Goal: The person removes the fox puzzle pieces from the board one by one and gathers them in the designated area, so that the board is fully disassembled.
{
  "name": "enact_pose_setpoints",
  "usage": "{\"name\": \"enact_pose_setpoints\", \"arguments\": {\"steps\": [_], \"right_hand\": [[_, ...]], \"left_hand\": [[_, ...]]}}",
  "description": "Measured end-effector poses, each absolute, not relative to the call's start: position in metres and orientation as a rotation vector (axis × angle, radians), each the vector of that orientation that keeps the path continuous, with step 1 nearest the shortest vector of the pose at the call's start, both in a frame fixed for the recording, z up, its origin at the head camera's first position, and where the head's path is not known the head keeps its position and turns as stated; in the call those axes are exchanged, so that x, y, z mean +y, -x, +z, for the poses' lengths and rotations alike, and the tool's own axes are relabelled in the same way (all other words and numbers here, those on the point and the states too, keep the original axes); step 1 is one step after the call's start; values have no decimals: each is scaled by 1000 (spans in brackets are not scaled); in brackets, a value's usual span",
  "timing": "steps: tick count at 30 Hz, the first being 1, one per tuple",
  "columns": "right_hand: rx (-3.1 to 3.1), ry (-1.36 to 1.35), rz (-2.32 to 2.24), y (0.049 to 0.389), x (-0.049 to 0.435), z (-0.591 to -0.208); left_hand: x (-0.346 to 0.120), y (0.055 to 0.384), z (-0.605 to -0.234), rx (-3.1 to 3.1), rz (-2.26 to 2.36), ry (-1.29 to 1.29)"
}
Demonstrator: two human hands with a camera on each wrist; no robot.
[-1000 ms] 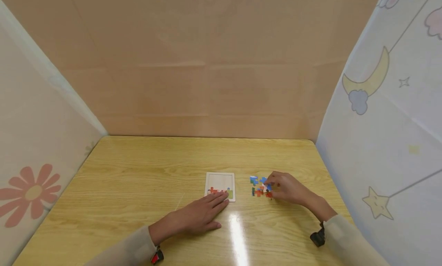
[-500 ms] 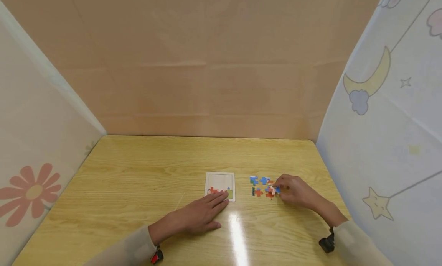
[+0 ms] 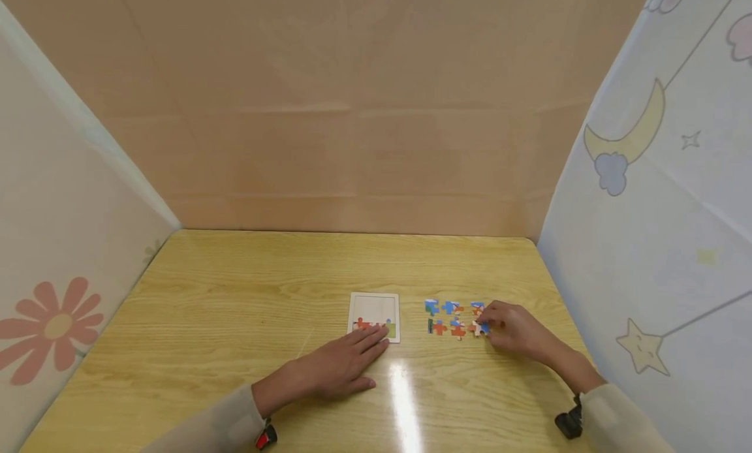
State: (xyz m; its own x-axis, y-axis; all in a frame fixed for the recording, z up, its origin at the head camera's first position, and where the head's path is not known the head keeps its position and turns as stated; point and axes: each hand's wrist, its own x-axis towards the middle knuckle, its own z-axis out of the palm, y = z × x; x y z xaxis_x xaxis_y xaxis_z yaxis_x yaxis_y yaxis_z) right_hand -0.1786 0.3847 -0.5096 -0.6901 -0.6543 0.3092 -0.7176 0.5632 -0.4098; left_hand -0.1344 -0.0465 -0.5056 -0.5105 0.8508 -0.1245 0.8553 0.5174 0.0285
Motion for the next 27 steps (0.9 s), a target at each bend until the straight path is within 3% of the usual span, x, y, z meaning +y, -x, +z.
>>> {"name": "enact_pose_setpoints", "arguments": {"steps": [27], "right_hand": [[-2654,-1138,772,174,393,-516]], "left_hand": [[-47,133,-505,2633,-36,-1498]]}}
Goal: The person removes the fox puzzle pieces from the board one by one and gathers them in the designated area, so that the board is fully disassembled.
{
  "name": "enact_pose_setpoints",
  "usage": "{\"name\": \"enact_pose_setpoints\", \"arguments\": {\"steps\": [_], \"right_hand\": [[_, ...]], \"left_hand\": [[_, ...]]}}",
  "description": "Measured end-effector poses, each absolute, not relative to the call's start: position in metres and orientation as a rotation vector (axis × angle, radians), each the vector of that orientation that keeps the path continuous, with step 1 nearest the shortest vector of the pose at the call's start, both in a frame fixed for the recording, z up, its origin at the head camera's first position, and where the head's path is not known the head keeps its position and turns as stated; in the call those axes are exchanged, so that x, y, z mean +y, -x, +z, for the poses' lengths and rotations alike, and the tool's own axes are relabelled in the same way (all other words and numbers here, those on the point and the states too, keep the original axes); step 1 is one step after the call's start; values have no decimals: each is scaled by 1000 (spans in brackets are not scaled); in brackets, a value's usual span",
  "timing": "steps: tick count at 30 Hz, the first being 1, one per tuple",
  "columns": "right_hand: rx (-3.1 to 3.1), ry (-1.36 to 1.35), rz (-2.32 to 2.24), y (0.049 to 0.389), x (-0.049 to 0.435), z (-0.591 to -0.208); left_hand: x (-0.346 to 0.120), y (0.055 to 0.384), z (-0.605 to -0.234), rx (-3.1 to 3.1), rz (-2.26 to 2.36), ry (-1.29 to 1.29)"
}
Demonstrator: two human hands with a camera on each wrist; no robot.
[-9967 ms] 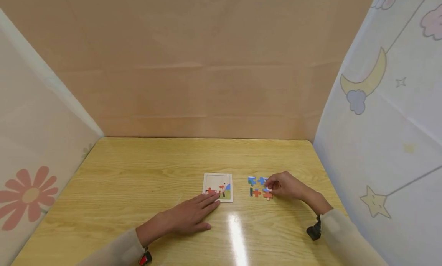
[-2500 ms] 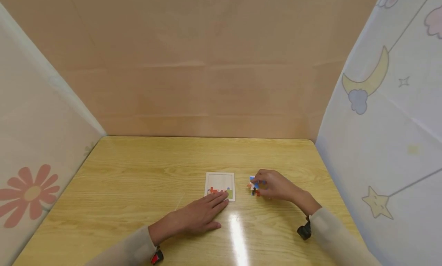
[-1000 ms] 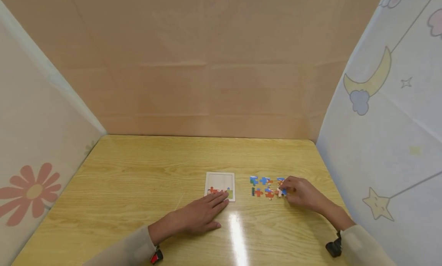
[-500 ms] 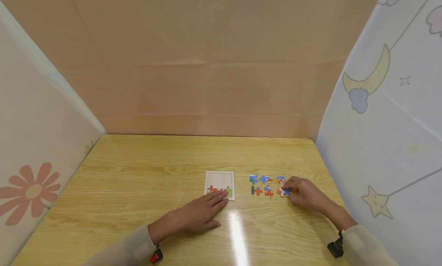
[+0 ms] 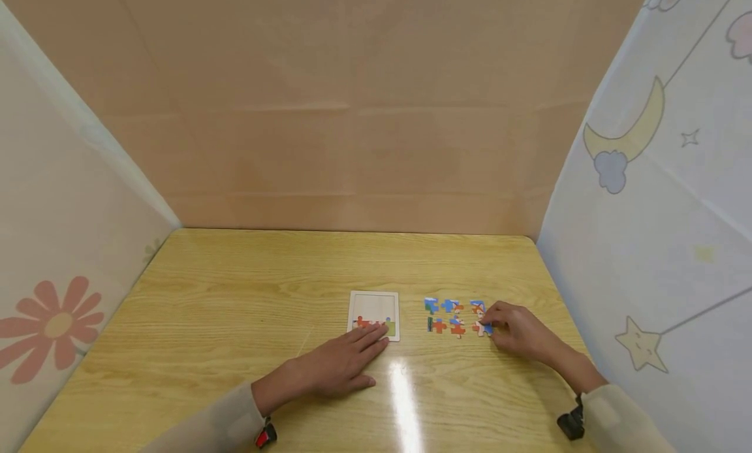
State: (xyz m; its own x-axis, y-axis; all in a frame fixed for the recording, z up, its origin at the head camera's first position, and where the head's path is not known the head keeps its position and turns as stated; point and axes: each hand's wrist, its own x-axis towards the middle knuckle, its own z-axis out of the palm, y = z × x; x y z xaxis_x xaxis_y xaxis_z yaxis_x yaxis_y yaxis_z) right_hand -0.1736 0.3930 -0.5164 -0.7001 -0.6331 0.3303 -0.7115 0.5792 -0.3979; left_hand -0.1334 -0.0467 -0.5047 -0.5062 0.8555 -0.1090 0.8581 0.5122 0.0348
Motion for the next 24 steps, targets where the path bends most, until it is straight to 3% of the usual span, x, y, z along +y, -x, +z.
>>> {"name": "enact_pose_setpoints", "arguments": {"steps": [9,24], "right_hand": [[-2667,-1134,755,176,391,-512],[-2705,-1183,882,203,335,-493]], "left_hand": [[-47,134,-507,2651,-45,-1520],[-41,126,-504,2649,15,-1453]]}}
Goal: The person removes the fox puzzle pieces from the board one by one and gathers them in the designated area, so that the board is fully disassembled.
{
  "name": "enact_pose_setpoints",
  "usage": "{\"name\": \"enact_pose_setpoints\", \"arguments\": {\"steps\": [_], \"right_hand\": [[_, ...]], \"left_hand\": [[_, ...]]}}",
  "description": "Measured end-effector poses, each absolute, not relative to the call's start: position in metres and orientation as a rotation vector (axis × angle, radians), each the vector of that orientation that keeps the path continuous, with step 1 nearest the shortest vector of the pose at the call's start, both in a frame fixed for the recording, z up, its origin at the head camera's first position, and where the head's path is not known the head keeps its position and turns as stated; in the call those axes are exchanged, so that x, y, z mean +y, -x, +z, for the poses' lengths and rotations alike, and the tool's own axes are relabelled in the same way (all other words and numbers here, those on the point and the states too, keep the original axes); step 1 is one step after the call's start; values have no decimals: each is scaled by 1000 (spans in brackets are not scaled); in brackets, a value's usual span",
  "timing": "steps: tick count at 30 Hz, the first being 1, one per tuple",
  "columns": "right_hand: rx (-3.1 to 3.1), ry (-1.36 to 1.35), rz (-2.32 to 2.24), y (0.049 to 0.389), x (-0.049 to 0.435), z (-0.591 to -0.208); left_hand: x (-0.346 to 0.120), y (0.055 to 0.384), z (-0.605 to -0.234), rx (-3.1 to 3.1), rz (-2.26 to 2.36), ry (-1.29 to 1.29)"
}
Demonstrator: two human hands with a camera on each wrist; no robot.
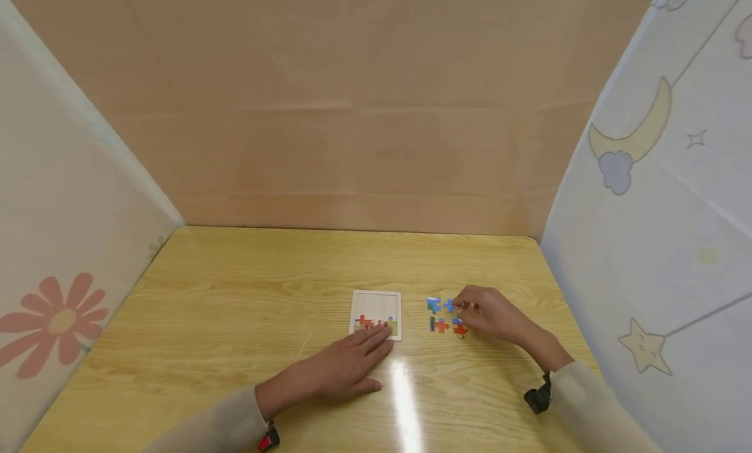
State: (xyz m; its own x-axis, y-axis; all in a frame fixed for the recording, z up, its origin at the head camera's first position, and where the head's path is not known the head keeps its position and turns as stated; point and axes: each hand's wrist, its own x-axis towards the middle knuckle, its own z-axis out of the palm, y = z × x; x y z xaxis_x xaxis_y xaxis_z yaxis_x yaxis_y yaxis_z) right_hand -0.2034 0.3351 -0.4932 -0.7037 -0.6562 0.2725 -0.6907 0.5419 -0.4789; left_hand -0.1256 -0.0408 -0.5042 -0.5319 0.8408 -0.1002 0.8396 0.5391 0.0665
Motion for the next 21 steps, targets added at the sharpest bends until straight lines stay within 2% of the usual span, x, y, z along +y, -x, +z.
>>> {"name": "enact_pose_setpoints", "arguments": {"steps": [21], "right_hand": [[-2839,-1342,1042,248,244,-489]], "left_hand": [[-30,111,-504,2612,78,-1381]]}}
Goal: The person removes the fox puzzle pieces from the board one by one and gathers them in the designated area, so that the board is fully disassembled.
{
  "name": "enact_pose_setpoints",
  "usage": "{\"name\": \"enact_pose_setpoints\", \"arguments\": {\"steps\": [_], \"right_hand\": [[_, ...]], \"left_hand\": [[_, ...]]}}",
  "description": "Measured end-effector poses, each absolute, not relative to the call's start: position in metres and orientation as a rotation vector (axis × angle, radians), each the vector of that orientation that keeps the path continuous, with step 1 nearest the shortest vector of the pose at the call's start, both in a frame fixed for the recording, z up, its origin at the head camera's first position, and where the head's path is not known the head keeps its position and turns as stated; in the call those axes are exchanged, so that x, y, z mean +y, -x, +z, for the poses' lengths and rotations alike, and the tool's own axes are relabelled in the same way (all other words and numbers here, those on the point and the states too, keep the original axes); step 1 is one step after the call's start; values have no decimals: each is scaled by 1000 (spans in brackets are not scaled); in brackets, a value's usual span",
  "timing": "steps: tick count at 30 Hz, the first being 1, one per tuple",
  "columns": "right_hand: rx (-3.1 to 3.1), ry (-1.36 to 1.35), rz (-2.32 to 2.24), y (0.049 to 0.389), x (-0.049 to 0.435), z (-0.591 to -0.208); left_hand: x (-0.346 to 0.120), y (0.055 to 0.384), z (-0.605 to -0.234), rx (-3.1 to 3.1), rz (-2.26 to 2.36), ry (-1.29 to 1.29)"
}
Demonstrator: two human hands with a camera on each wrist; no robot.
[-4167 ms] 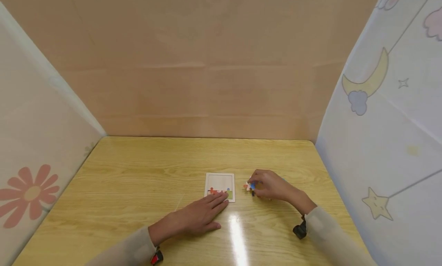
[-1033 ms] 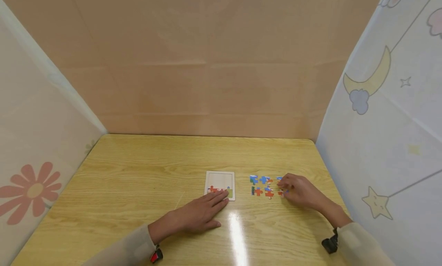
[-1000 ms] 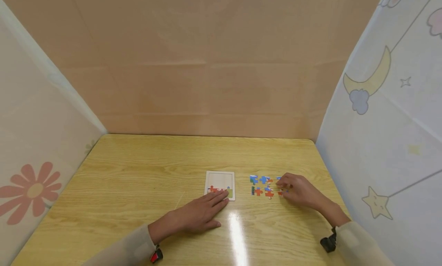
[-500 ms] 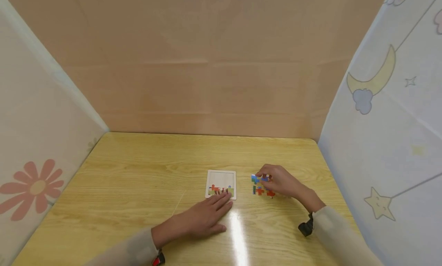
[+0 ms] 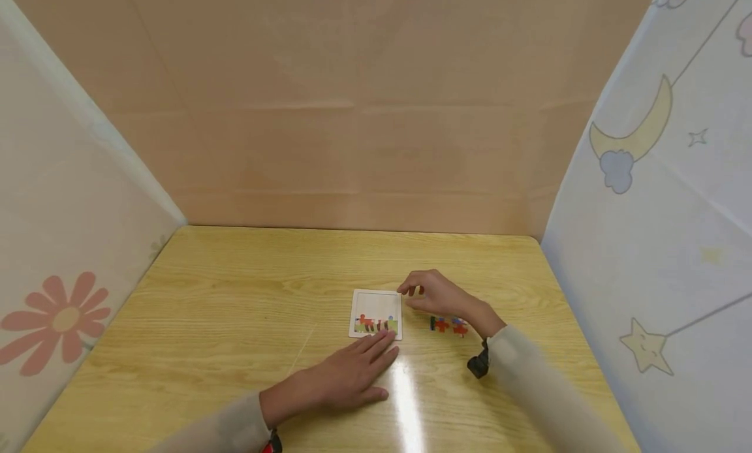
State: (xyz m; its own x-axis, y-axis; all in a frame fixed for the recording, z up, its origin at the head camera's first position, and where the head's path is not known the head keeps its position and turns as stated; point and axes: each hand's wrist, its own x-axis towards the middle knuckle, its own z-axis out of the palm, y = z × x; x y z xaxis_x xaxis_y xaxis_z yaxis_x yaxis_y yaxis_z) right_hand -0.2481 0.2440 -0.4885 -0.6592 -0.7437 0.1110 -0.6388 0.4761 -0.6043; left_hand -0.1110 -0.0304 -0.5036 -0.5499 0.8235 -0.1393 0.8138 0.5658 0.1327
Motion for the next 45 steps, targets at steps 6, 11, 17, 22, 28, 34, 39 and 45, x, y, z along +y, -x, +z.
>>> {"name": "enact_pose_setpoints", "arguments": {"steps": [6,11,17,22,28,34,39,45], "right_hand": [[2428,1212,-981,258,229,-495],[2372,1246,-987,263,219,-501],[2318,1229,-969,266,206,-502],[2293,1296,-969,266,198,-503],[2225,1256,-1006,266,190,-506],[2187,1218,-1027,267,183,-509],[2165,1241,-1028,269,178,-510],[2134,1244,-1040,269,175,-514]], "left_hand": [[-29,111,-507,2606,85,-1370],[-30,110,-508,2616,57,-1381],[-31,110,-507,2619,45,-1400],[-31,111,-508,2629,24,-1412],[-32,112,-512,2652,2,-1436],[-33,114,-512,2646,-8,-1455],[-34,115,-507,2622,1,-1460],[-34,117,-507,2610,-20,-1485]]}}
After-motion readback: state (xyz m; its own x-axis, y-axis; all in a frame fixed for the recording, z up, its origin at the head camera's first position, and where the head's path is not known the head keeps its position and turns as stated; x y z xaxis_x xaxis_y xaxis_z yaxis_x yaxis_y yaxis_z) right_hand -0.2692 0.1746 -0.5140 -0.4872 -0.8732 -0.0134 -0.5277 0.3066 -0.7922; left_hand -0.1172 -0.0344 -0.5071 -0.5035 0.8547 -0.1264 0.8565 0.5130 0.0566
